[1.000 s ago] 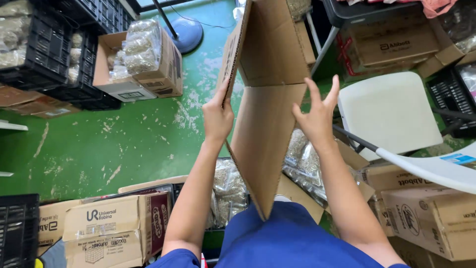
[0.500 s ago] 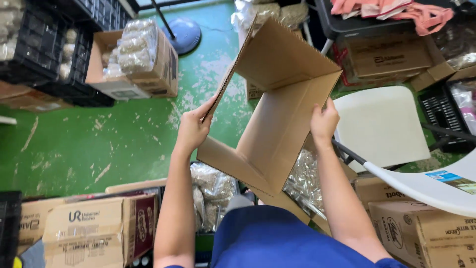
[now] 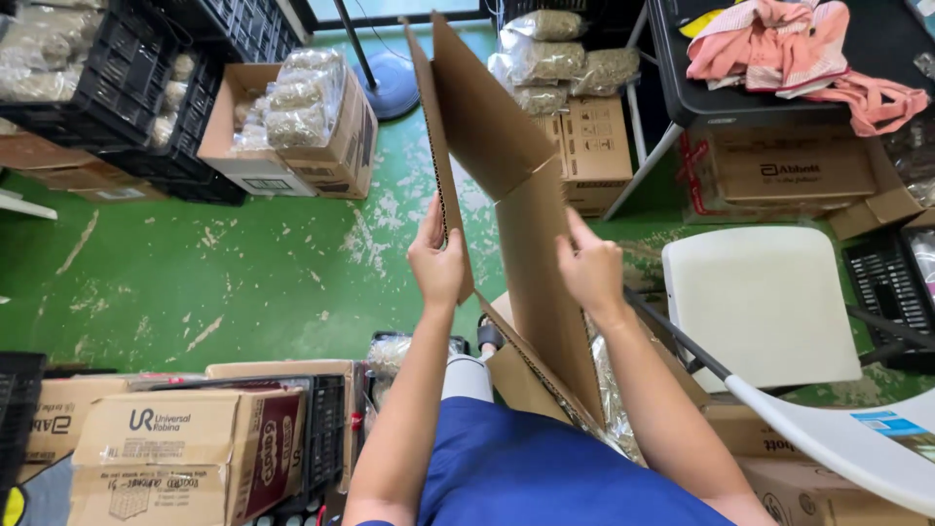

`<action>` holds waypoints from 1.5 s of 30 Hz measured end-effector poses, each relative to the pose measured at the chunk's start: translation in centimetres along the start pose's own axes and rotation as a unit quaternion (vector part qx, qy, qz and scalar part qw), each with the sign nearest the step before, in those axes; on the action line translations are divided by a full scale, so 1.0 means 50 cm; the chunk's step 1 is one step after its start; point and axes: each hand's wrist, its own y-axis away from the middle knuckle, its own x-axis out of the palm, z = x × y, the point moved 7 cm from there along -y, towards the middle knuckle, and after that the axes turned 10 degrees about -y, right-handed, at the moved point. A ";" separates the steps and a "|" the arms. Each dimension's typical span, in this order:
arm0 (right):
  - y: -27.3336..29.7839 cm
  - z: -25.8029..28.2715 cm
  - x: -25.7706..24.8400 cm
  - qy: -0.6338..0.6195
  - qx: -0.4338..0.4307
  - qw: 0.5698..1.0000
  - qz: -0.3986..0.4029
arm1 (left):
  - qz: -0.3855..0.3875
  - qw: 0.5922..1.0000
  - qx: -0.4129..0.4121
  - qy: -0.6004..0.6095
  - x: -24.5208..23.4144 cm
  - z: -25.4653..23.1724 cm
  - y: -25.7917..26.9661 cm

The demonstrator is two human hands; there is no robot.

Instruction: The person assembles a cardboard box and then places several plastic bags filled with dried matter into multiple boxes before moving to a table to organize clothes and place items into a pouch.

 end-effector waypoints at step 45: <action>-0.709 0.090 0.859 0.045 -0.005 0.987 0.155 | 0.213 0.918 -0.334 -0.029 0.182 0.444 -0.893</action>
